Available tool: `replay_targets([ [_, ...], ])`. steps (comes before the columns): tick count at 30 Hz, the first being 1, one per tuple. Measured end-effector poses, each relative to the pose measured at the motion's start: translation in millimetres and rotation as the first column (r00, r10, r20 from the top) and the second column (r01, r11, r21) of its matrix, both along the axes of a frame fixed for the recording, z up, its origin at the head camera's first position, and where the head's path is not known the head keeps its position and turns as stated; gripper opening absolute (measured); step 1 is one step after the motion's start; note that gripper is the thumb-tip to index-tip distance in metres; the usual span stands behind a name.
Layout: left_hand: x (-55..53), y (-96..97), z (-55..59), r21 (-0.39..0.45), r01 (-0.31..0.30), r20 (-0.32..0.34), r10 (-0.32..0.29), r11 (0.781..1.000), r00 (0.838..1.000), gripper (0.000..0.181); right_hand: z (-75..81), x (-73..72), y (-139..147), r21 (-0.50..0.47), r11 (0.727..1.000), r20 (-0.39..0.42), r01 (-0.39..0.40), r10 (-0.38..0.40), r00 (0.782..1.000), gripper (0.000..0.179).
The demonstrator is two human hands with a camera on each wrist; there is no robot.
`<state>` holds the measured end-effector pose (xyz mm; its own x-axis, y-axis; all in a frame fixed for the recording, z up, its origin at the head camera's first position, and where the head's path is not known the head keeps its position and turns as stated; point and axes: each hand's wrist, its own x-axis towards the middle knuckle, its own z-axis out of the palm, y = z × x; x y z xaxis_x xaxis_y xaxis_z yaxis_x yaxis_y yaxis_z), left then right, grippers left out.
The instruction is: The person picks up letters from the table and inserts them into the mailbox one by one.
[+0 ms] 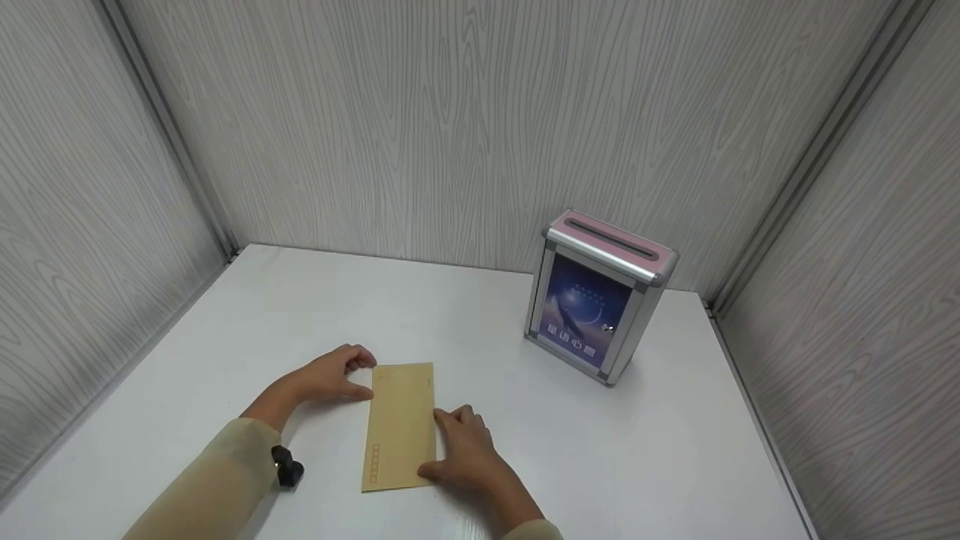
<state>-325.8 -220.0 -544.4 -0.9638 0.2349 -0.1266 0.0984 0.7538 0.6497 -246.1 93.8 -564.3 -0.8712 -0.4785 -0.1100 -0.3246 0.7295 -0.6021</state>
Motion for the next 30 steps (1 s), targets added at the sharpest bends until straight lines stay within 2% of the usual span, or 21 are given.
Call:
replay_targets([
  [8, -0.6, -0.7, -2.1, 0.111, -0.012, -0.014, 0.013, 0.994, 1.0, 0.044, -0.3, -3.1, 2.2, -0.008, 0.999, 0.04, 0.037, -0.037, 0.999, 0.098],
  [16, -0.8, -1.3, -6.6, 0.226, 0.0, -0.016, 0.003, 0.974, 1.0, 0.029, -1.1, -2.8, 3.5, -0.019, 0.999, 0.032, 0.026, -0.025, 0.999, 0.094],
  [21, -0.8, -0.2, -8.0, 0.287, -0.008, 0.007, 0.007, 0.958, 1.0, 0.031, 1.9, -0.4, 4.9, -0.029, 1.0, 0.033, -0.003, 0.004, 0.999, 0.098],
  [30, 1.5, -2.5, -8.6, 0.305, -0.004, 0.013, 0.0, 0.952, 1.0, 0.025, 2.8, -0.5, 5.3, -0.029, 0.999, 0.024, -0.045, 0.046, 0.999, 0.103],
])
